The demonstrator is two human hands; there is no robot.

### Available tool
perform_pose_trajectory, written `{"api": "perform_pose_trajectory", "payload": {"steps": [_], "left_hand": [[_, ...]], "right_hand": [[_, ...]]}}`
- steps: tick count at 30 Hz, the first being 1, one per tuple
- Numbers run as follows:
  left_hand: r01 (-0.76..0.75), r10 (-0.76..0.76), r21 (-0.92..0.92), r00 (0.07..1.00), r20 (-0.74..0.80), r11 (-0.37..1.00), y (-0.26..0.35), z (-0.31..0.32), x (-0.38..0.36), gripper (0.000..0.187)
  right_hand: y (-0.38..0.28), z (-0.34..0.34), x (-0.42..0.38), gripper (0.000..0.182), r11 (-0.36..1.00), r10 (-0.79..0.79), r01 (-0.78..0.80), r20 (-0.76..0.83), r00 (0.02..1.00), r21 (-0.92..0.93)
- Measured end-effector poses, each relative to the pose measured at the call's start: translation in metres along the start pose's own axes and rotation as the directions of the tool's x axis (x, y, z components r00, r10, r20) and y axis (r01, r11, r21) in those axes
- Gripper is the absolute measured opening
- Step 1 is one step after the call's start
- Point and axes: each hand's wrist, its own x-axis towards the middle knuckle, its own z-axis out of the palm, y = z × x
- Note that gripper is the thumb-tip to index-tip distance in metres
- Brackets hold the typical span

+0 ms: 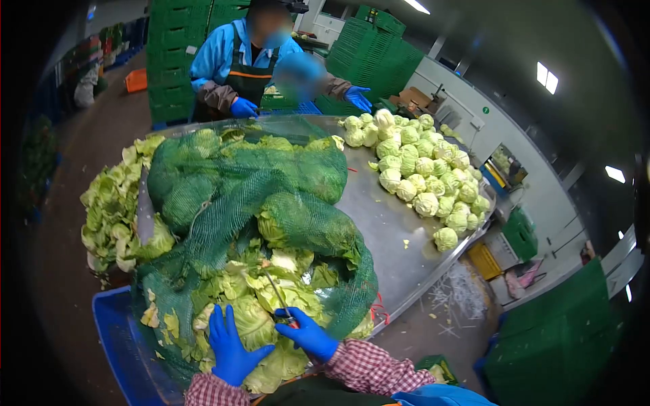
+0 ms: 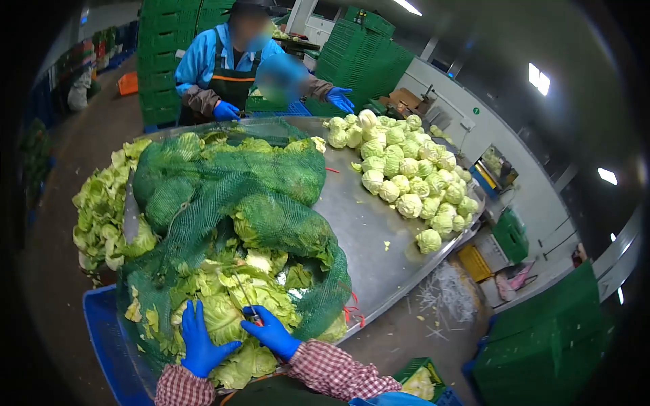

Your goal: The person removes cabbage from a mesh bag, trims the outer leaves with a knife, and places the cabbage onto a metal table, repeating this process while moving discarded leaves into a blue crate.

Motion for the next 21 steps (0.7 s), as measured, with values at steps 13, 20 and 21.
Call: {"api": "perform_pose_trajectory", "payload": {"steps": [13, 20, 21], "left_hand": [[0.131, -0.137, -0.214, 0.99, -0.014, 0.968, -0.021, 0.005, -0.008, 0.108], [0.148, -0.155, -0.188, 0.988, -0.022, 0.971, -0.015, 0.01, -0.004, 0.114], [0.204, -0.21, -0.209, 0.978, -0.007, 0.956, -0.012, 0.011, -0.002, 0.115]], "right_hand": [[0.018, -0.002, -0.01, 0.043, 0.992, -0.112, 0.1, -0.168, 0.979, -0.081], [0.032, -0.016, -0.026, 0.05, 0.859, -0.454, 0.442, 0.013, 0.891, -0.256], [0.038, -0.016, -0.025, 0.051, 0.784, -0.505, 0.507, 0.108, 0.856, -0.358]]}}
